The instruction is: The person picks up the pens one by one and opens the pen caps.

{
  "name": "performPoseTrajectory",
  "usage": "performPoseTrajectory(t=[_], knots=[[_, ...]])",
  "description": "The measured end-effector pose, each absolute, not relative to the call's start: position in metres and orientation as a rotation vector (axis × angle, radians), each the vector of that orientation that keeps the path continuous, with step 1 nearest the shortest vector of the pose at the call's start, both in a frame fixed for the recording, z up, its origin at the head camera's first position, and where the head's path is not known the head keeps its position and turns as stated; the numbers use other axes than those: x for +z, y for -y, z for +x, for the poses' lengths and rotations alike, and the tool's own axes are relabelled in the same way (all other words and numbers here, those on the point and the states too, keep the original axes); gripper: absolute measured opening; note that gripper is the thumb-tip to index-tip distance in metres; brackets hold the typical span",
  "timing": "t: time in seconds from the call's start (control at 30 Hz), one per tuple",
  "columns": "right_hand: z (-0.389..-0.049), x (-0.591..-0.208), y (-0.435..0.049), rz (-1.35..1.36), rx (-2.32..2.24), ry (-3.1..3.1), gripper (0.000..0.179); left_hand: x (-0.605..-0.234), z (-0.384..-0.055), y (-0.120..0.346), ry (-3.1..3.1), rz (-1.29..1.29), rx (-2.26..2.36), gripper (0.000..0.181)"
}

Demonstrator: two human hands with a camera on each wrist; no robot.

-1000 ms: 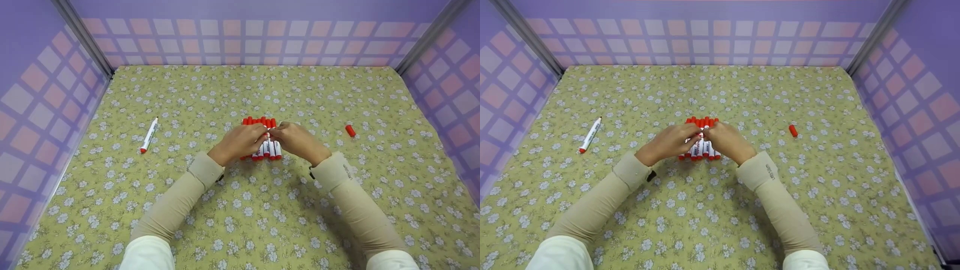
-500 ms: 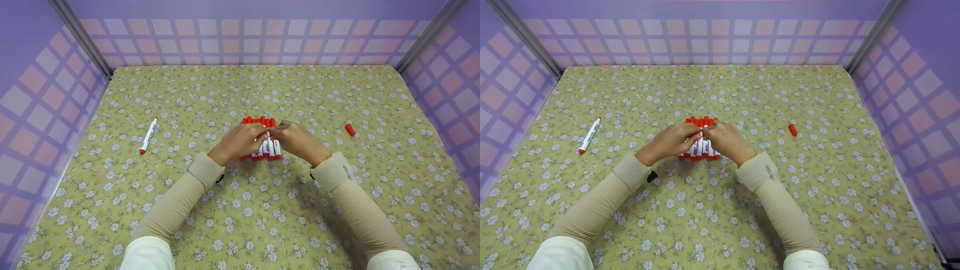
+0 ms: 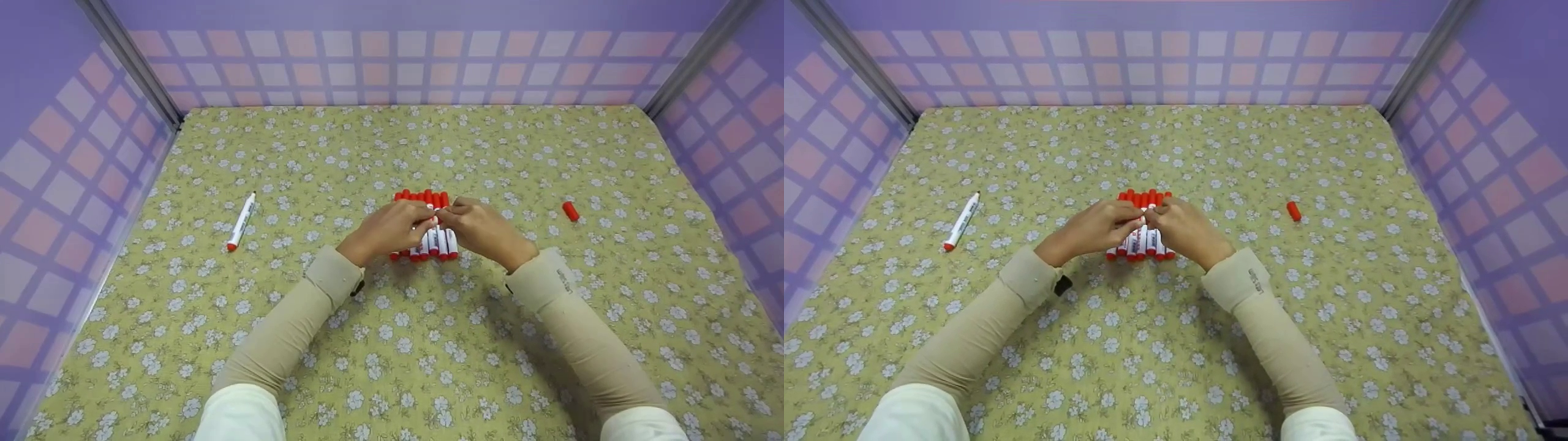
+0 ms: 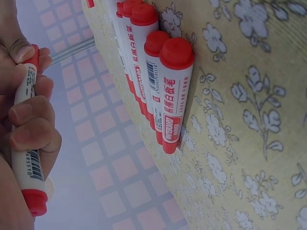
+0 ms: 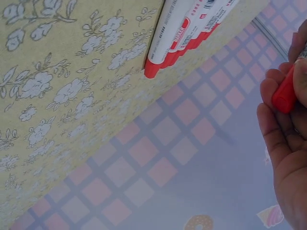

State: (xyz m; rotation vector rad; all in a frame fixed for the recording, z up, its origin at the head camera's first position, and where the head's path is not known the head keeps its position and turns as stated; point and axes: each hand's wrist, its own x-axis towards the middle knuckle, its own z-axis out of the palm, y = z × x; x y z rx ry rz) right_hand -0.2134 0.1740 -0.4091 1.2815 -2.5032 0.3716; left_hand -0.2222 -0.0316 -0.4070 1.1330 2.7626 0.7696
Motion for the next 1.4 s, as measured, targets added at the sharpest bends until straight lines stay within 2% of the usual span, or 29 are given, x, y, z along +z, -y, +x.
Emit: performPoseTrajectory(t=[0.37,0.63,1.4], knots=[[-0.2143,-0.4128,-0.1756,1.317,0.259,2.385,0.014,-0.4078,-0.2258,0.0336,-2.648,1.144,0.886,0.029],[-0.2161,-0.4090,-0.1774,1.319,0.200,2.332,0.025,-0.4072,-0.2306,0.0381,-2.542,1.033,1.043,0.031],[-0.2147,-0.4040,-0.1751,1.283,0.287,2.457,0.017,-0.4073,-0.2288,0.0401,-2.601,1.047,0.944,0.032]])
